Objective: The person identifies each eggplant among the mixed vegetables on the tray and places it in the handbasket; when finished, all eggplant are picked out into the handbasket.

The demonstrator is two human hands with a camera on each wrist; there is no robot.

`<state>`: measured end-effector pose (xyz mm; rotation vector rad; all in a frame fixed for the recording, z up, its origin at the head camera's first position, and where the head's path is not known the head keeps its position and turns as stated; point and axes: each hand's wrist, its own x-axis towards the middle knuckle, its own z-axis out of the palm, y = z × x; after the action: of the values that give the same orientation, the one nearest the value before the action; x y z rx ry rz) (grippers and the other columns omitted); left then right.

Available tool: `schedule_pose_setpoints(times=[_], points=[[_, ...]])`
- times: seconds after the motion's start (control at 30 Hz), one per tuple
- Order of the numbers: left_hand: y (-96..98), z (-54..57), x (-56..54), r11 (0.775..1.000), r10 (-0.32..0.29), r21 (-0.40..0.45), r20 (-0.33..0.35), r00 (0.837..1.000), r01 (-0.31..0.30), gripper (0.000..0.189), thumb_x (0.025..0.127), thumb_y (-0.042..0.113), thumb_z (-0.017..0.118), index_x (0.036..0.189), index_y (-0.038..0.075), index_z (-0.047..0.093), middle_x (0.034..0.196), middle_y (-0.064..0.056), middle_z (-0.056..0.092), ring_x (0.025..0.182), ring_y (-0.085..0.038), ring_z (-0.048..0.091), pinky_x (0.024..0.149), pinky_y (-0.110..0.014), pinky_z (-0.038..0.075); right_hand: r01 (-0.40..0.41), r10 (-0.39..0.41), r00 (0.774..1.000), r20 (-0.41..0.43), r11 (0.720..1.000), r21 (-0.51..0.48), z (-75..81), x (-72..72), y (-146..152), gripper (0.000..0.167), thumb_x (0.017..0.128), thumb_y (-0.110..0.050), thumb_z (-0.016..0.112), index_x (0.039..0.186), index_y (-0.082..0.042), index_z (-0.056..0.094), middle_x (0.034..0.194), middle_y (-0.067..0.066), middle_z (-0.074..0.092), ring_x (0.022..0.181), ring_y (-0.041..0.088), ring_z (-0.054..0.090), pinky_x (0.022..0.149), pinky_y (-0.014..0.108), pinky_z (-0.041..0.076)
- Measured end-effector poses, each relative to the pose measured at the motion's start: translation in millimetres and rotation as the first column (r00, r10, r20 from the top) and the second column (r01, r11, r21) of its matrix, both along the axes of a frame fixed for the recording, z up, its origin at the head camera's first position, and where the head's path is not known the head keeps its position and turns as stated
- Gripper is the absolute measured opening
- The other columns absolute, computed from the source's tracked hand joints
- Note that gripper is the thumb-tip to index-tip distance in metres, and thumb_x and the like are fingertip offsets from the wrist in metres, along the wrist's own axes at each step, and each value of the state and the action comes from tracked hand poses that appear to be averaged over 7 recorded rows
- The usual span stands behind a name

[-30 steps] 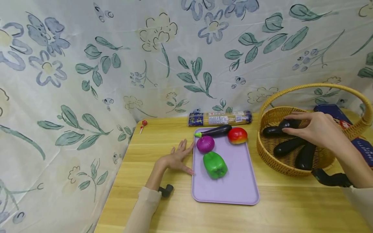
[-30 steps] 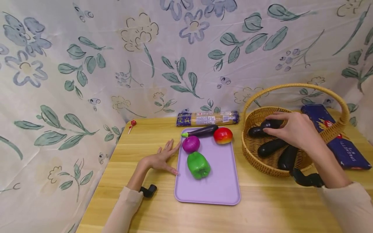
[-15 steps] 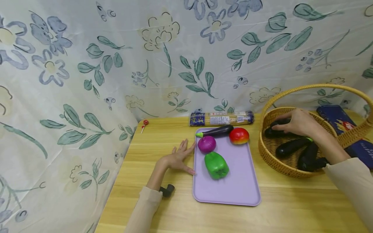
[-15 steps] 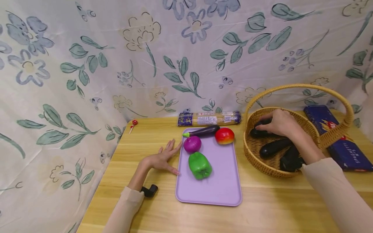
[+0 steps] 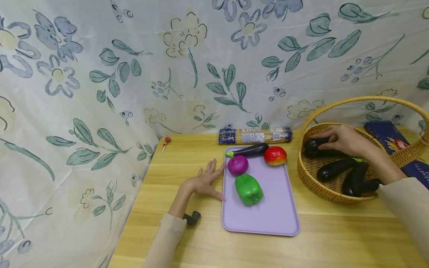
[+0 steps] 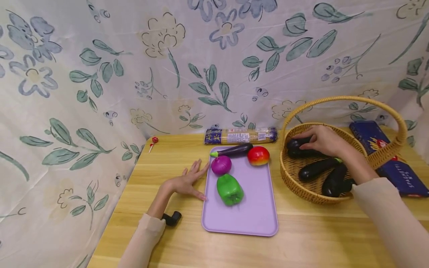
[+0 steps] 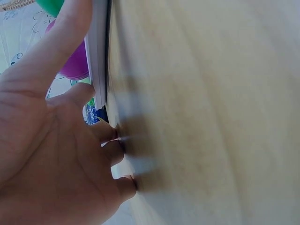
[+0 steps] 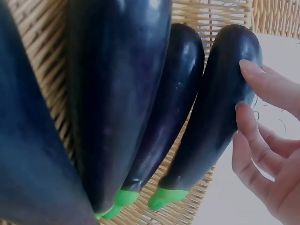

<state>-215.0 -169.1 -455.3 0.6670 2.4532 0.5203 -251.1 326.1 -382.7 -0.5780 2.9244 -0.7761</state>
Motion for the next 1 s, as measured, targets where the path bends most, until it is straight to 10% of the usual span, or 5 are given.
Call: schedule_pose_setpoints(times=[0.13,0.33,0.53,0.77,1.0], points=[[-0.9,1.3,-0.1,1.000,0.001,-0.002,0.001,1.000,-0.001,0.123,0.083,0.053,0.082,0.167,0.027,-0.005,0.170,-0.019,-0.024,0.160,-0.033,-0.022,0.129,-0.061,-0.010,0.002,-0.002,1.000,-0.014,1.000,-0.005,-0.4,-6.3,4.0,0.040,0.090,-0.006,0.078,0.130,-0.005,0.073,0.077,0.013,0.070,0.045,0.004,0.026,0.042,0.020,0.029],[-2.0,0.8,-0.8,1.000,0.006,0.000,0.002,1.000,-0.006,0.123,0.083,0.052,0.082,0.167,0.028,-0.005,0.170,-0.018,-0.024,0.160,-0.033,-0.022,0.129,-0.061,-0.010,0.009,-0.010,1.000,0.015,0.999,0.043,0.2,-21.6,11.0,0.041,0.092,-0.018,0.078,0.131,-0.006,0.072,0.117,0.028,0.074,0.046,0.005,0.023,0.044,0.023,0.030],[-0.5,-1.2,-1.1,1.000,-0.003,0.008,0.000,1.000,0.003,0.124,0.083,0.052,0.082,0.167,0.026,-0.005,0.170,-0.021,-0.024,0.160,-0.034,-0.022,0.129,-0.062,-0.009,0.023,-0.026,0.998,0.062,0.998,0.055,-2.2,-32.1,23.2,0.041,0.095,-0.018,0.074,0.132,0.000,0.069,0.103,0.027,0.077,0.044,0.006,0.026,0.045,0.024,0.033],[-0.1,-0.7,-0.6,1.000,-0.002,0.011,-0.003,1.000,0.002,0.124,0.083,0.052,0.082,0.167,0.026,-0.004,0.170,-0.021,-0.024,0.160,-0.034,-0.022,0.129,-0.062,-0.009,-0.038,0.033,0.996,0.081,0.998,0.059,-3.3,-40.8,28.6,0.041,0.096,-0.018,0.073,0.134,-0.001,0.068,0.132,0.035,0.064,0.069,0.005,0.057,0.063,0.023,0.043],[0.0,-0.6,-0.3,1.000,0.003,0.009,0.001,1.000,-0.003,0.123,0.083,0.051,0.082,0.167,0.026,-0.004,0.170,-0.021,-0.024,0.160,-0.034,-0.022,0.129,-0.063,-0.009,-0.079,0.084,0.988,0.130,0.996,-0.042,-20.6,-41.6,41.6,0.035,0.099,-0.011,0.068,0.133,0.000,0.069,0.123,0.033,0.070,0.050,0.002,0.035,0.050,0.026,0.039]])
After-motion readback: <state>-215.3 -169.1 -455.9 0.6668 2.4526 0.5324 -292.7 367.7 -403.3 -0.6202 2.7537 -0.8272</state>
